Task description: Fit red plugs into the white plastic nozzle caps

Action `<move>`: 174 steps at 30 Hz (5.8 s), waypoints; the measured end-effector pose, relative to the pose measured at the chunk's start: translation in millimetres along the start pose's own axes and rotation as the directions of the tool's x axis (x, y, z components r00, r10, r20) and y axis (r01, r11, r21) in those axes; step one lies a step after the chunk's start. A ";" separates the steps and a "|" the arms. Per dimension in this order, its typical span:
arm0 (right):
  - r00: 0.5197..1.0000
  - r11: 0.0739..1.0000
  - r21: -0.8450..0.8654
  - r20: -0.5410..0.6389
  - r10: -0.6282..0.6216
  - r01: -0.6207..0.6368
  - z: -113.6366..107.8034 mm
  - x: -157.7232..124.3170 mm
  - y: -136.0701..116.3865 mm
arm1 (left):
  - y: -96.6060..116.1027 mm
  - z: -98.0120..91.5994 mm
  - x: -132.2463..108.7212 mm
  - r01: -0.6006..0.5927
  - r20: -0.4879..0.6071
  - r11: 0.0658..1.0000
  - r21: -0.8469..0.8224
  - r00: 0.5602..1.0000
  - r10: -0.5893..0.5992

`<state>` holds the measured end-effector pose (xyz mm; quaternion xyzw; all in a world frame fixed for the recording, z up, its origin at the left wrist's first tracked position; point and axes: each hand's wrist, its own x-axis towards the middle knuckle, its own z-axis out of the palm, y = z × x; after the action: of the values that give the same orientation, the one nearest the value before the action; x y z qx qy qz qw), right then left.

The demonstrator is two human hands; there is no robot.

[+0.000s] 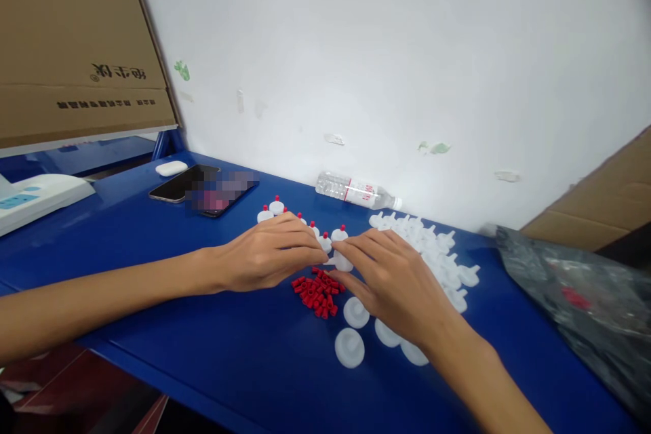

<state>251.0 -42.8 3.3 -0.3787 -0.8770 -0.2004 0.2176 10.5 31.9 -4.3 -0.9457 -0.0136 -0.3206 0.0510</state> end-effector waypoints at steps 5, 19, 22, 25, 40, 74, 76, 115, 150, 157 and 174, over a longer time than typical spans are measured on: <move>0.999 1.000 -0.009 -0.035 0.002 -0.003 -0.9 0.9 -0.9 | -1.6 0.6 -1.2 -0.021 -0.009 1.000 0.002 1.000 0.022; 0.990 0.987 -0.140 -0.109 -0.093 0.077 -1.3 7.2 -8.7 | 1.8 8.2 -2.5 0.150 0.028 0.987 -0.049 0.988 -0.149; 0.980 0.974 -0.187 -0.131 -0.151 0.125 -1.4 5.9 -8.7 | 4.1 9.1 -0.5 0.154 0.039 0.981 -0.115 0.988 -0.150; 0.970 0.965 -0.220 -0.160 -0.184 0.146 -2.3 4.3 -8.7 | 6.3 8.4 1.9 0.164 0.036 0.972 -0.170 0.986 -0.160; 0.947 0.943 -0.292 -0.223 -0.230 0.160 -8.4 9.4 -16.7 | 12.2 1.7 5.9 0.180 -0.003 0.941 -0.287 0.982 -0.189; 0.987 0.996 0.058 -0.145 0.072 -0.064 -12.0 2.7 4.3 | 1.4 -5.1 4.8 0.212 -0.073 0.977 0.020 0.975 -0.210; 0.990 0.995 0.045 -0.100 0.095 -0.090 -13.4 0.7 10.2 | -0.9 -5.9 4.9 0.199 0.008 0.977 0.082 0.980 -0.200; 0.527 0.675 0.152 0.753 0.395 -0.722 -37.1 -25.3 55.7 | -5.3 8.6 0.6 0.170 0.344 0.985 0.012 0.924 -0.164; 0.833 0.922 -0.015 0.424 0.356 -0.387 -15.2 -19.9 41.6 | -4.0 6.6 0.3 0.187 0.073 0.979 0.074 0.979 -0.193; 0.893 0.919 0.070 0.275 0.356 -0.388 -21.4 -11.6 37.1 | -4.9 4.9 -1.4 0.152 0.024 0.983 0.105 0.988 -0.155; 0.974 0.911 0.349 0.016 0.227 -0.218 -0.8 -2.4 -2.5 | -3.7 8.7 -3.2 0.084 -0.151 0.992 0.097 0.986 -0.069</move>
<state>250.8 -46.2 2.2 -0.4289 -0.8469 -0.0207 0.3137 13.1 36.5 -12.8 -0.9144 -0.0625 -0.3902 0.0881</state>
